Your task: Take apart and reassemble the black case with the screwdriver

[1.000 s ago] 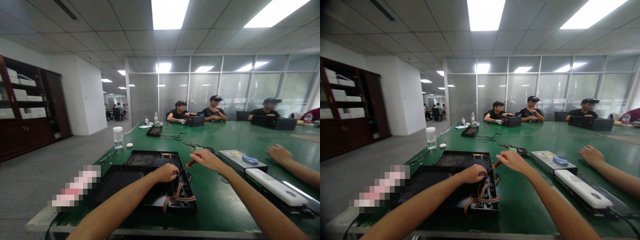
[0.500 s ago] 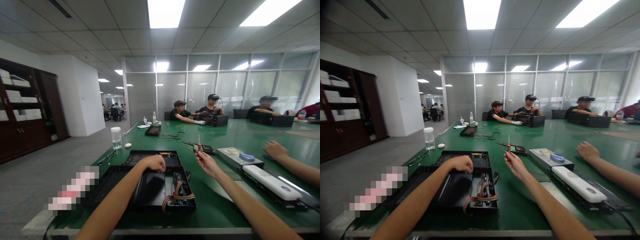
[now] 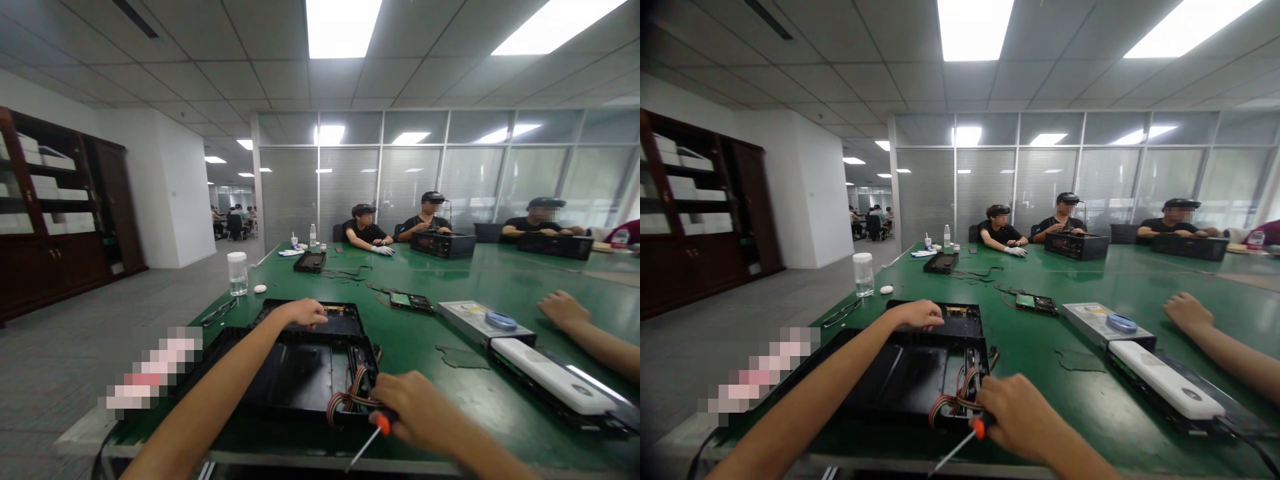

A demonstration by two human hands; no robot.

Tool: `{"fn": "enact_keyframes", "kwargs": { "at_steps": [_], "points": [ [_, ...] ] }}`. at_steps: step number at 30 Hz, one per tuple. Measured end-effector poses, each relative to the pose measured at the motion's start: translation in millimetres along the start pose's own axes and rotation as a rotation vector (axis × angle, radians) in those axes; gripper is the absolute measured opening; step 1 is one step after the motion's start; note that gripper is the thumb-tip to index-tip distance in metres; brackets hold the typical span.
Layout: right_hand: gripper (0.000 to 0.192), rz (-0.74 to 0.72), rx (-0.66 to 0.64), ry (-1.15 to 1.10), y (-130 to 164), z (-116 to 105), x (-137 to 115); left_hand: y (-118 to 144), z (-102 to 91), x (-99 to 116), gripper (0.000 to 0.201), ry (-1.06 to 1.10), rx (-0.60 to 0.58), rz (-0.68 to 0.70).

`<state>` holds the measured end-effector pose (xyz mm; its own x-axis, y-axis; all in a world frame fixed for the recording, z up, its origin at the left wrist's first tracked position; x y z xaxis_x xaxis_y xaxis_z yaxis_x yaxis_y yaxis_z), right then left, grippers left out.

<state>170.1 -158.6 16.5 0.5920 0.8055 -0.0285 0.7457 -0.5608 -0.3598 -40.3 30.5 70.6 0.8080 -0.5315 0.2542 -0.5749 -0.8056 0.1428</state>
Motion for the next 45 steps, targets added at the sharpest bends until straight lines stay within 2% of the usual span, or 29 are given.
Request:
{"fn": "enact_keyframes", "kwargs": {
  "at_steps": [2,4,7,11,14,17,21,24,27,29,33,35,38,41,43,45],
  "points": [
    [0.035,0.07,-0.04,0.223,13.8,11.0,-25.3,-2.6,-1.7,-3.9,0.024,-0.152,0.045,-0.014],
    [0.037,0.085,-0.065,0.276,26.4,18.6,-35.3,-7.2,4.0,-9.9,0.021,-0.262,0.033,-0.06],
    [0.031,0.062,-0.058,0.235,41.0,18.5,-31.4,-15.2,20.7,-18.1,0.018,-0.28,-0.046,-0.088],
    [0.032,0.12,-0.06,0.185,50.5,16.9,-22.3,-20.5,33.4,-18.1,0.015,-0.358,-0.033,0.03],
    [0.03,0.221,-0.075,0.157,48.5,23.7,-17.1,-14.2,20.4,-10.0,0.007,-0.404,0.066,0.178],
    [0.027,0.266,-0.055,0.137,36.6,27.5,-2.8,2.9,-7.9,0.2,0.009,-0.333,0.124,0.227],
    [0.019,0.26,-0.062,0.127,5.0,23.1,38.0,41.5,-38.9,20.1,0.012,-0.256,0.11,0.242],
    [0.02,0.287,-0.072,0.118,-24.2,21.2,73.0,78.2,-42.7,38.2,0.014,-0.295,0.107,0.315],
    [0.022,0.324,-0.045,0.094,-46.8,24.9,97.9,112.3,-31.8,50.2,0.016,-0.354,0.108,0.327],
    [0.027,0.272,-0.019,0.072,-53.1,29.6,107.7,130.3,-19.8,54.0,0.014,-0.375,0.101,0.335],
    [0.053,0.008,-0.016,0.1,-41.2,36.6,125.1,152.1,7.3,53.2,0.01,-0.381,0.075,0.373],
    [0.058,-0.015,-0.024,0.145,-27.2,35.3,140.4,155.2,20.5,48.9,0.01,-0.388,0.052,0.374],
    [0.049,0.092,-0.041,0.193,-6.6,27.7,167.8,150.0,36.7,38.3,0.01,-0.409,-0.014,0.329],
    [0.041,0.205,-0.018,0.159,5.1,18.4,186.6,133.5,42.1,26.3,0.011,-0.422,-0.145,0.176],
    [0.037,0.228,0.044,0.079,5.4,14.7,188.7,117.3,38.8,22.9,0.018,-0.366,-0.248,0.089],
    [0.03,0.207,0.107,-0.034,0.1,14.9,182.2,96.3,33.0,26.7,0.026,-0.287,-0.266,0.096]
  ]
}}
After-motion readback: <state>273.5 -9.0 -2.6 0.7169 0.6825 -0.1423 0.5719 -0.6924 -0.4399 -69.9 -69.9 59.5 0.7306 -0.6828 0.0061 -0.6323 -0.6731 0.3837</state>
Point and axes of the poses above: each hand's wrist, its own y-axis away from the middle knuckle, its own z-axis out of the palm, x = y × z, the point moved 2 cm from there along -y, towards the middle knuckle, and after that the axes turned 12 degrees about -z, right-handed, at the moved point
